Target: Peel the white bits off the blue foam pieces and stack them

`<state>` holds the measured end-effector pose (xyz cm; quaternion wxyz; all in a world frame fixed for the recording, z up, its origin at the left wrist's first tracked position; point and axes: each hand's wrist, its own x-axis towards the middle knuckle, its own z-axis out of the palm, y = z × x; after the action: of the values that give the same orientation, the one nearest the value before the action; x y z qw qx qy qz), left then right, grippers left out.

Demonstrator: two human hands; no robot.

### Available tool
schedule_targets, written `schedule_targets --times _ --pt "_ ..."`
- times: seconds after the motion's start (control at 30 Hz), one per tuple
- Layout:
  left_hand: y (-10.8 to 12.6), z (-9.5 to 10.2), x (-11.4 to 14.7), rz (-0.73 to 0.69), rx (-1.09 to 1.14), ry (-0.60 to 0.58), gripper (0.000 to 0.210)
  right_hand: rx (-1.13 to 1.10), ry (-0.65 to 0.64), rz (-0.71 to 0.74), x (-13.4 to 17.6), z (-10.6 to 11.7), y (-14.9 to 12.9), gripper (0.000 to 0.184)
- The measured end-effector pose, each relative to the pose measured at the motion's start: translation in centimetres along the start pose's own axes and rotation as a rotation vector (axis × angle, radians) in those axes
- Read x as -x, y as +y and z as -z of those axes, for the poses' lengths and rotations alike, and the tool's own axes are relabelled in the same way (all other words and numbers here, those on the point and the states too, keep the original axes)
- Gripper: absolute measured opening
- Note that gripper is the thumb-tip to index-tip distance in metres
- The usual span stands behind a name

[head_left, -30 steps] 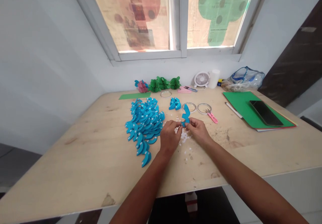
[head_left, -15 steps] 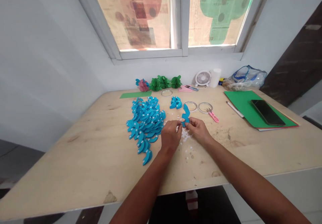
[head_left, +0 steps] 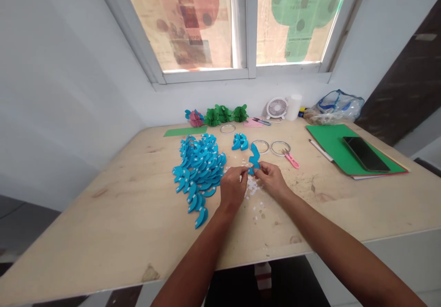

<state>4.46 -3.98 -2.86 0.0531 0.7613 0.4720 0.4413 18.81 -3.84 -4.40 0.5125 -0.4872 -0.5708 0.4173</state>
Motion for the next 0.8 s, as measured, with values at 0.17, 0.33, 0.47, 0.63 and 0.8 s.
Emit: schedule_targets --times 0.17,0.33,0.47,0.63,0.8 --pt "0.00 0.16 -0.09 -0.020 0.011 -0.004 0.014 0.000 0.029 -0.034 -0.03 0.04 0.00 0.025" --pt "0.02 0.24 -0.10 -0.081 0.005 -0.008 0.012 -0.017 0.047 -0.052 0.03 0.03 -0.23 0.024" --pt "-0.09 0.14 -0.08 -0.112 -0.029 -0.023 0.012 -0.021 0.045 -0.057 0.06 0.01 -0.23 0.023" --pt "-0.48 -0.04 -0.02 -0.130 -0.035 -0.028 0.012 -0.020 0.041 -0.060 -0.01 -0.04 0.18 0.024" --pt "-0.60 -0.05 0.02 -0.146 -0.065 -0.043 0.015 -0.028 0.037 -0.052 0.02 -0.02 0.21 0.024"
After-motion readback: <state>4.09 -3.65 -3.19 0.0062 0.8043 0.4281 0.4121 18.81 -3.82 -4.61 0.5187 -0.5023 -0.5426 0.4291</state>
